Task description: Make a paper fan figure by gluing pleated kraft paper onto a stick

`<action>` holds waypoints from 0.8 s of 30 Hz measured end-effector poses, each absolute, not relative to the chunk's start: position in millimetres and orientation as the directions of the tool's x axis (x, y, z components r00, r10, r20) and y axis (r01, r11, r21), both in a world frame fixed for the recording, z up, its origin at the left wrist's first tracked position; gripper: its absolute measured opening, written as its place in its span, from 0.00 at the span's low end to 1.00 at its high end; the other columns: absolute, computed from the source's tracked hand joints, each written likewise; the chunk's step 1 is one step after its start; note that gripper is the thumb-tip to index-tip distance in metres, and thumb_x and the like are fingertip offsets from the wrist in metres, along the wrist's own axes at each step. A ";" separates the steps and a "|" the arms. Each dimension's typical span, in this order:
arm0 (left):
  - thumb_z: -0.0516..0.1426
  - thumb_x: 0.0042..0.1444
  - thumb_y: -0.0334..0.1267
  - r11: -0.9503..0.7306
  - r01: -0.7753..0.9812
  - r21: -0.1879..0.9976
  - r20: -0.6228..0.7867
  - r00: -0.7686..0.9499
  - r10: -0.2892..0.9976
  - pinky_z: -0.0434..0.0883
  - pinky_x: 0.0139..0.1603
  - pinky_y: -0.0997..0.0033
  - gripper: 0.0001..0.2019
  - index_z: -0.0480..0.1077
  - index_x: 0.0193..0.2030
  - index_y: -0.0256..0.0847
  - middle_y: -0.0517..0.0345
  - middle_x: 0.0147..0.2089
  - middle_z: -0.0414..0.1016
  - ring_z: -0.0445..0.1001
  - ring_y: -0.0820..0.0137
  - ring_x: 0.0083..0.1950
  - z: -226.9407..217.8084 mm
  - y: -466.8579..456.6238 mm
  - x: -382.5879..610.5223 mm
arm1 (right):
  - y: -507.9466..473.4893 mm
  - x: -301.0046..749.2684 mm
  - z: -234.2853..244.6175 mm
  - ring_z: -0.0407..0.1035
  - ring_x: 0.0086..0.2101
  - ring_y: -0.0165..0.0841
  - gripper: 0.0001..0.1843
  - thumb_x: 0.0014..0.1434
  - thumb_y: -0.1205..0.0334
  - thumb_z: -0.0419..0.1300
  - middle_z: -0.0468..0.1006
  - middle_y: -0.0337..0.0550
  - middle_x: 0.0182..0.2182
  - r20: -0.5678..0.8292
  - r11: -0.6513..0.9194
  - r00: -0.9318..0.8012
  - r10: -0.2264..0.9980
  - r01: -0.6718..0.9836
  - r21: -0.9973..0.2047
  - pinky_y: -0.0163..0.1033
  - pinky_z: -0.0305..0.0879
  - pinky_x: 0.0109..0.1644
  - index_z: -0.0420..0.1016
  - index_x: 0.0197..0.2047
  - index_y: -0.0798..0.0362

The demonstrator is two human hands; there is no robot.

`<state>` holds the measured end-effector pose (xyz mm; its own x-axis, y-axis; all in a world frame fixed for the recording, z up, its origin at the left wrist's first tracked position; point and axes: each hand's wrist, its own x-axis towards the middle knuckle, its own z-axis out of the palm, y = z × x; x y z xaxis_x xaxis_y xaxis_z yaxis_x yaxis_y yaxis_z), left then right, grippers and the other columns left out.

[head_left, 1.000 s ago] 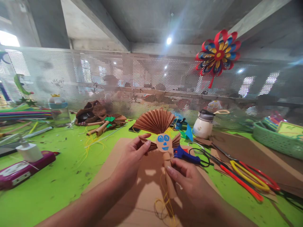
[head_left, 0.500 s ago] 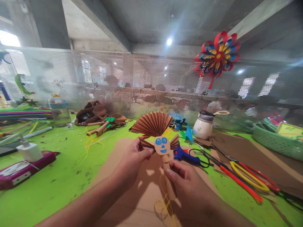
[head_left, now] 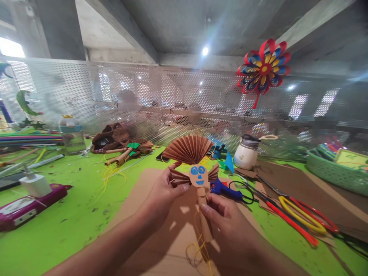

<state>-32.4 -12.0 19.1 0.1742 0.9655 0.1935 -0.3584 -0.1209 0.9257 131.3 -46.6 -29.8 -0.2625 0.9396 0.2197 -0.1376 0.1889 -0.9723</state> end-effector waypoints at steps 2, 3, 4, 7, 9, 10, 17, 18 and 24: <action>0.65 0.40 0.26 -0.127 -0.367 0.921 0.206 0.185 0.961 0.68 0.48 0.66 0.36 0.58 0.57 0.38 0.55 0.38 0.77 0.75 0.66 0.43 17.4 -10.9 -32.2 | -46.0 132.2 -29.2 0.70 0.31 0.35 0.17 0.58 0.53 0.60 0.78 0.46 0.33 0.225 0.197 -0.259 0.939 -0.130 -0.972 0.40 0.65 0.36 0.76 0.46 0.55; 0.65 0.40 0.26 -0.130 -0.366 0.921 0.210 0.189 0.959 0.68 0.49 0.66 0.38 0.56 0.59 0.39 0.56 0.38 0.76 0.75 0.66 0.43 16.5 -10.4 -32.2 | -45.8 132.5 -28.5 0.70 0.31 0.35 0.17 0.58 0.53 0.61 0.78 0.46 0.33 0.226 0.200 -0.260 0.939 -0.125 -0.972 0.39 0.65 0.37 0.76 0.45 0.55; 0.65 0.40 0.27 -0.133 -0.364 0.922 0.212 0.188 0.959 0.68 0.49 0.66 0.40 0.54 0.61 0.39 0.56 0.38 0.76 0.75 0.66 0.43 15.6 -9.9 -32.2 | -45.6 132.8 -27.7 0.70 0.32 0.35 0.16 0.58 0.53 0.61 0.78 0.46 0.33 0.226 0.201 -0.258 0.939 -0.119 -0.972 0.39 0.65 0.37 0.76 0.45 0.55; 0.65 0.40 0.27 -0.150 -0.357 0.922 0.219 0.163 0.962 0.68 0.50 0.65 0.43 0.52 0.63 0.41 0.58 0.38 0.75 0.75 0.66 0.44 13.2 -8.4 -32.0 | -45.6 133.1 -24.8 0.70 0.32 0.35 0.16 0.57 0.53 0.62 0.78 0.45 0.33 0.209 0.189 -0.251 0.945 -0.103 -0.977 0.39 0.65 0.37 0.76 0.44 0.55; 0.66 0.39 0.26 -0.159 -0.361 0.919 0.224 0.146 0.964 0.67 0.50 0.65 0.43 0.53 0.63 0.41 0.58 0.38 0.75 0.74 0.66 0.44 13.1 -7.9 -31.8 | -45.8 132.8 -23.9 0.70 0.32 0.35 0.17 0.56 0.53 0.62 0.78 0.45 0.33 0.196 0.173 -0.259 0.946 -0.112 -0.979 0.39 0.65 0.38 0.76 0.45 0.55; 0.66 0.38 0.26 -0.155 -0.368 0.917 0.223 0.152 0.963 0.67 0.50 0.65 0.43 0.54 0.62 0.41 0.57 0.39 0.75 0.74 0.66 0.44 13.8 -8.1 -31.7 | -45.9 132.6 -24.0 0.70 0.32 0.35 0.17 0.57 0.53 0.62 0.78 0.45 0.33 0.194 0.166 -0.261 0.946 -0.123 -0.978 0.39 0.65 0.38 0.76 0.45 0.55; 0.59 0.44 0.29 -0.042 -0.409 0.912 0.161 0.260 0.952 0.66 0.41 0.70 0.16 0.69 0.43 0.38 0.56 0.39 0.74 0.71 0.67 0.42 22.7 -13.9 -36.2 | -44.6 131.6 -23.3 0.71 0.34 0.36 0.16 0.57 0.53 0.61 0.78 0.46 0.34 0.210 0.181 -0.247 0.946 -0.135 -0.974 0.40 0.66 0.40 0.76 0.44 0.55; 0.56 0.46 0.30 -0.035 -0.417 0.908 0.158 0.266 0.951 0.66 0.40 0.70 0.15 0.70 0.43 0.38 0.56 0.39 0.74 0.71 0.67 0.41 21.6 -13.3 -37.0 | -44.8 131.8 -21.6 0.71 0.34 0.36 0.16 0.57 0.53 0.61 0.78 0.46 0.34 0.211 0.185 -0.242 0.947 -0.124 -0.975 0.41 0.66 0.40 0.76 0.44 0.55; 0.53 0.42 0.30 0.062 -0.358 0.932 0.053 0.301 0.952 0.65 0.39 0.69 0.13 0.74 0.35 0.35 0.51 0.39 0.76 0.71 0.65 0.41 1.1 -5.6 -35.2 | -46.4 133.2 -10.7 0.71 0.35 0.36 0.19 0.57 0.49 0.61 0.79 0.46 0.33 0.232 0.224 -0.235 0.944 -0.061 -0.973 0.39 0.67 0.39 0.76 0.42 0.56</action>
